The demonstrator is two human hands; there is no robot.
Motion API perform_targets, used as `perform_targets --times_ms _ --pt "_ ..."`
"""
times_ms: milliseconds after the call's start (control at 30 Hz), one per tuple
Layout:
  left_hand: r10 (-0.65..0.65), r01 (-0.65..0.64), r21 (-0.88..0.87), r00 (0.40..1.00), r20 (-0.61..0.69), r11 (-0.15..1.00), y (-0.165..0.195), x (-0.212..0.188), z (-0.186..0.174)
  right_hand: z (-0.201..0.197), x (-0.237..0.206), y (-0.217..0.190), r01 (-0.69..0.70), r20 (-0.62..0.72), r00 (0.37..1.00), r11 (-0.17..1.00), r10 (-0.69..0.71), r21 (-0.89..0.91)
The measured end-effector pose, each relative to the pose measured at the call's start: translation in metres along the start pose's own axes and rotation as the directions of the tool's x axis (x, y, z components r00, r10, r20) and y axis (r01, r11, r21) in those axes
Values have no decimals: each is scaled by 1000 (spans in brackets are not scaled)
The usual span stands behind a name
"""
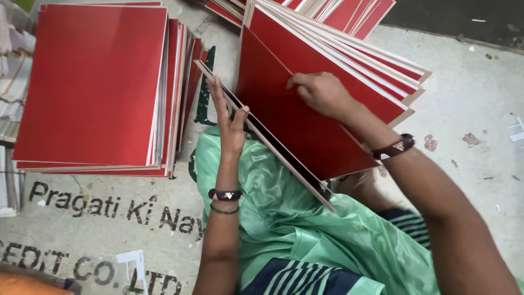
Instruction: The person sits on the floor and counts red paper sheets one at a time, separating each sheet by hand from a stack and moving it onto a growing pile beside them, working through the stack continuously.
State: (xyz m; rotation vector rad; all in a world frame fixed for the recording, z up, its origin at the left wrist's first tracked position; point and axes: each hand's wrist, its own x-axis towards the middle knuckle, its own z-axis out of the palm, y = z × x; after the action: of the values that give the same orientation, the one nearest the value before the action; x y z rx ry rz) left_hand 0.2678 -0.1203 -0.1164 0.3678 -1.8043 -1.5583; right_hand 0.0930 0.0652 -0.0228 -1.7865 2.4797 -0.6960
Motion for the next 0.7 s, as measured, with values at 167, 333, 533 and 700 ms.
perform_targets --times_ms 167,333,533,700 --pt "-2 3 -64 1000 21 998 4 -4 -7 -17 -32 7 -172 138 974 983 180 -70" --pt "9 -9 -26 1000 8 1000 9 -4 -6 -53 -58 -20 -438 233 845 873 481 -212" --pt "-63 62 98 998 6 993 14 -5 -12 -118 -60 -43 -250 -11 966 917 259 -312" --pt "-53 53 74 999 -3 996 11 -7 -10 -112 -41 -49 -126 -205 977 946 66 -298"
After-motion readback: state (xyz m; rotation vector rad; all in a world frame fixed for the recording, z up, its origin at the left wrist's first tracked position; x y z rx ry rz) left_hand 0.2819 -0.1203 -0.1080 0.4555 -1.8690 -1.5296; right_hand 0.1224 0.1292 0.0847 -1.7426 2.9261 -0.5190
